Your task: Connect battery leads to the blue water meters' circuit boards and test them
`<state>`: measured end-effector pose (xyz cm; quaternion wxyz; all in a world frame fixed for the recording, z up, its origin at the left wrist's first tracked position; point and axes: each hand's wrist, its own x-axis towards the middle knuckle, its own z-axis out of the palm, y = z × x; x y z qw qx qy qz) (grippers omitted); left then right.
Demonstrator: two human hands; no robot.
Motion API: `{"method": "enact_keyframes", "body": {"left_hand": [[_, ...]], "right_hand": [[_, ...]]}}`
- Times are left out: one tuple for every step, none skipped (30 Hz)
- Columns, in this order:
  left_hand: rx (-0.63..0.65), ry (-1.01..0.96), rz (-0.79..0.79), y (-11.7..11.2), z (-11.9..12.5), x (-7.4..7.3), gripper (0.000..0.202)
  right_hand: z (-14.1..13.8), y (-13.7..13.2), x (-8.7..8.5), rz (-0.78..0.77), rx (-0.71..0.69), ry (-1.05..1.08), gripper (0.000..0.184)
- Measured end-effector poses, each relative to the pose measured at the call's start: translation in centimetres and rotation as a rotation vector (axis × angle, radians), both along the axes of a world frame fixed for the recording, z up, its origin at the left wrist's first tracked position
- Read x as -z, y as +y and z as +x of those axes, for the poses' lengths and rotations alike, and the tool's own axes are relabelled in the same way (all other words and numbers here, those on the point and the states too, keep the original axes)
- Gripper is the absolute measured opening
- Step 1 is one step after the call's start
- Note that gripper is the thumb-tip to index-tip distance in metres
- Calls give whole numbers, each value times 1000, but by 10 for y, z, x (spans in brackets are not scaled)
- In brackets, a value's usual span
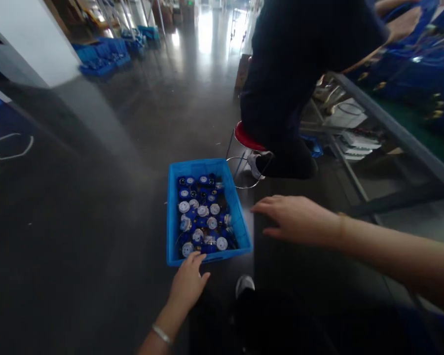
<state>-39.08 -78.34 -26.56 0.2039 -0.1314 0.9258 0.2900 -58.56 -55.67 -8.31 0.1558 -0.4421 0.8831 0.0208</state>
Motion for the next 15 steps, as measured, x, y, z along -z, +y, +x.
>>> {"method": "enact_keyframes", "body": {"left_hand": [[-6,-31,-18,-19,-15,21,49],[-7,-63,-38,-36,-30,41,51],[-6,-97,-62,-50,-45,60,52],[-2,-131,-87,-63,-58,77,54],[6,-167,-112,-73,-69,92,57],[20,-202,-132,-82,-78,103,59],[42,-238,-148,-88,-85,111,61],[68,-273,-159,-94,-90,117,62],[98,-307,-168,-99,-94,122,62],[127,-340,-179,-103,-98,125,63],[155,-370,-192,-106,-102,128,63],[179,-397,-210,-109,-106,132,64],[200,-415,-232,-112,-112,138,66],[222,-423,-253,-114,-120,146,69],[245,-422,-275,-115,-128,156,72]], "right_hand": [[-13,-23,37,63,20,-100,46],[-27,-42,77,123,74,-202,45],[-41,-55,115,163,104,-254,49],[-53,-62,152,190,134,-279,52],[-62,-65,186,211,171,-305,52],[-68,-64,215,227,214,-339,51],[-71,-60,239,243,266,-380,51],[-71,-55,259,259,321,-423,52],[-69,-50,276,275,373,-459,53],[-67,-47,291,280,415,-487,56],[-65,-45,305,284,450,-511,60],[-64,-45,319,281,484,-521,64],[-65,-47,335,269,518,-521,69],[-67,-50,352,247,552,-510,71],[-71,-54,370,213,581,-494,70]]}}
